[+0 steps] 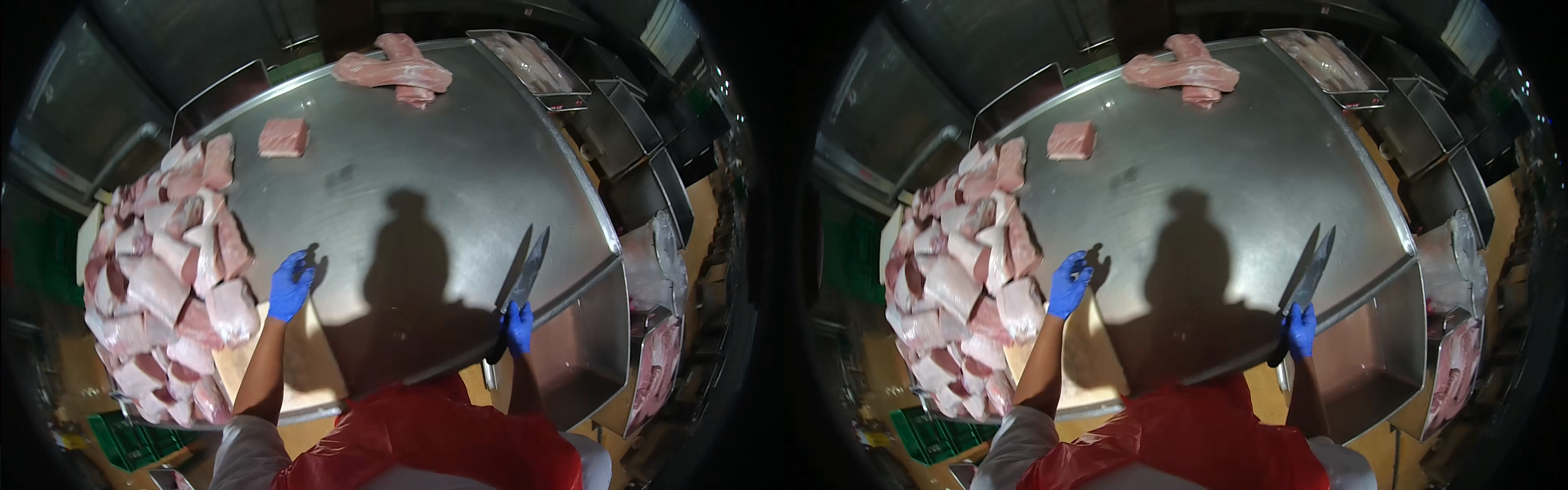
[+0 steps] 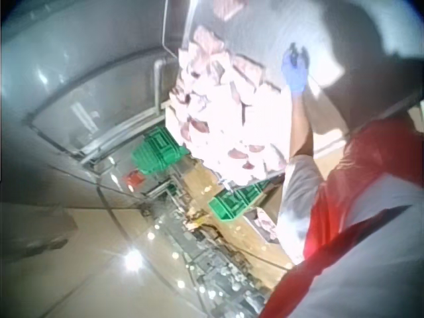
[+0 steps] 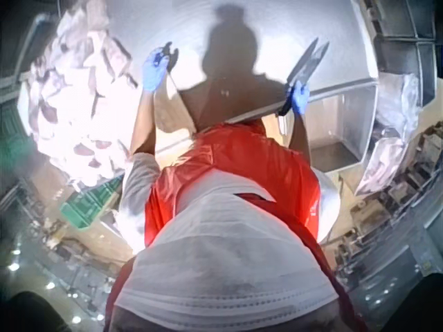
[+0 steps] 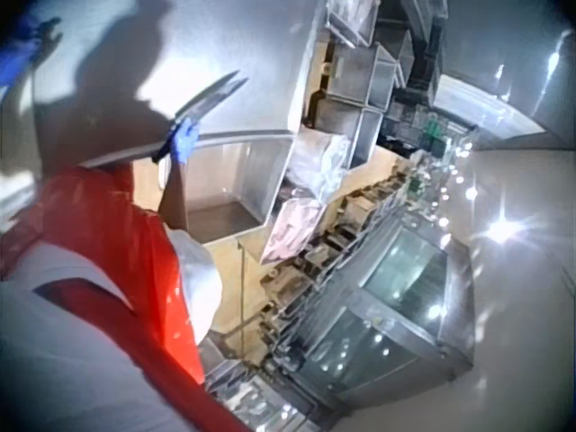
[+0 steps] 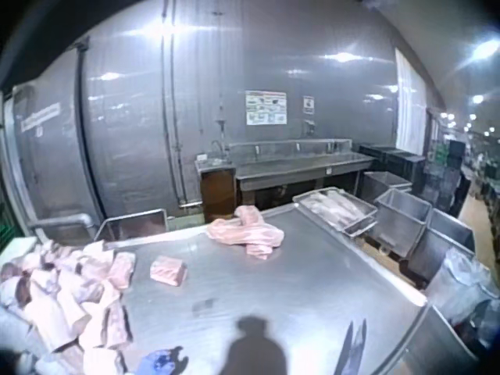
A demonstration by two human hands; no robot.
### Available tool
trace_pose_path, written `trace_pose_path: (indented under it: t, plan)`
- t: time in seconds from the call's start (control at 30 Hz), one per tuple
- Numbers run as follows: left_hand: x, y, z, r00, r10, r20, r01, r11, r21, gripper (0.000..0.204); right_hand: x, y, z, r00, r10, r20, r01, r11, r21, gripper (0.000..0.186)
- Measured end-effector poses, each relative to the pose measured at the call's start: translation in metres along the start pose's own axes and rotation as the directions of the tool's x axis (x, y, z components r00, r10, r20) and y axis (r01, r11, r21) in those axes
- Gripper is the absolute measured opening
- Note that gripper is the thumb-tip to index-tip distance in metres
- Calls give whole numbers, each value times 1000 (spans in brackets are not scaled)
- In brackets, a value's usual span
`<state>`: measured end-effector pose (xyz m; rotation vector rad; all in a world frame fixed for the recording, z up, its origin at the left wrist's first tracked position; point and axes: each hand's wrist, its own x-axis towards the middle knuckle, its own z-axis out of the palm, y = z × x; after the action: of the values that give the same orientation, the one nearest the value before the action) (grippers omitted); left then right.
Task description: The person cuts large pieces of pork belly into smaller portions using a knife on a cutting board. They repeatedly pick up pieces, slice them, and place the cut portions into a metal tray and green baskets. The person also uses a digital scale to weigh portions during the process.
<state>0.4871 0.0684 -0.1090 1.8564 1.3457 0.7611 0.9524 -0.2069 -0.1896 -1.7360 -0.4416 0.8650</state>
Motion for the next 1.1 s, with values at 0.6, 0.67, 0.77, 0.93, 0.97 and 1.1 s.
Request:
trace_pose_path:
  t: [0.6,0.67,0.77,0.93,0.97,1.1]
  plan:
    - [732,127,295,873,274,404,-473,681,559,84,149,-52,-27,946,316,-65,-314,948,39,15]
    - [729,142,318,921,56,386,-352,549,758,81,146,-46,-26,947,315,-68,-311,948,59,16]
    - [710,128,298,916,104,388,-367,611,701,93,143,-33,-33,922,387,-35,-379,916,129,17]
    - [556,150,288,955,163,248,-292,671,682,69,145,-36,-24,931,355,-82,-346,932,107,19]
    - [514,139,281,943,305,131,-319,726,609,54,145,-35,-28,944,324,-62,-318,944,87,18]
    - [430,66,243,816,263,-515,297,573,764,52,142,-47,-29,967,247,-65,-245,969,41,16]
